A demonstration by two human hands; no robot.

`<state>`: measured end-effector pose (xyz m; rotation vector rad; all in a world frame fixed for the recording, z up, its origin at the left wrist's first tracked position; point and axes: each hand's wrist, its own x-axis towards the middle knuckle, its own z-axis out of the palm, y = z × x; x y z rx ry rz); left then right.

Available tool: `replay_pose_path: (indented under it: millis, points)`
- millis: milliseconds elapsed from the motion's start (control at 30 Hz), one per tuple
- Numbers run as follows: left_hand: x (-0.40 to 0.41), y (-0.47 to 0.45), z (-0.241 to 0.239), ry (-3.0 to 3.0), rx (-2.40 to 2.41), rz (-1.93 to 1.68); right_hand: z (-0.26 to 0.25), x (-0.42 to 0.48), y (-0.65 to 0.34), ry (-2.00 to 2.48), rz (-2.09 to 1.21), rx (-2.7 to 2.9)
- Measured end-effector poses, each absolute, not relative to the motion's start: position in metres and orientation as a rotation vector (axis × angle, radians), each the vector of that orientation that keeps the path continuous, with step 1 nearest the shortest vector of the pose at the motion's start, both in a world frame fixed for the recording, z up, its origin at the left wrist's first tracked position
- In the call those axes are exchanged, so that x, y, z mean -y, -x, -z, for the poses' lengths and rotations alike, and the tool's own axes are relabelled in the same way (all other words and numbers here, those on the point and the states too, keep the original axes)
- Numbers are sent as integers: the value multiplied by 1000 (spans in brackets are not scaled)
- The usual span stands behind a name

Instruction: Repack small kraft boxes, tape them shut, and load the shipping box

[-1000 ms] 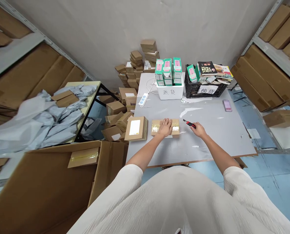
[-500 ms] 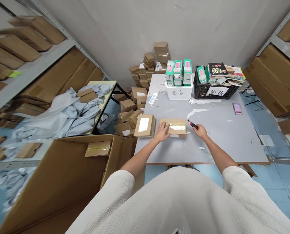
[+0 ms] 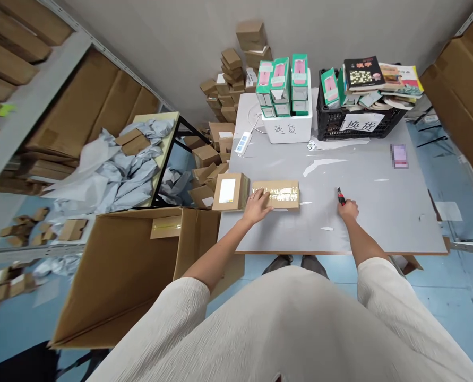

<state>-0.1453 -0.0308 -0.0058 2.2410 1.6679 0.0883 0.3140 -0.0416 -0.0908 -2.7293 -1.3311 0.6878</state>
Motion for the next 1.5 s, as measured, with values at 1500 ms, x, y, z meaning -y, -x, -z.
replay_pose_path:
  millis: [1500]
  points:
    - [32,134,18,-2045,-1897,-539,-41,-27,-145,1814,-514,2610]
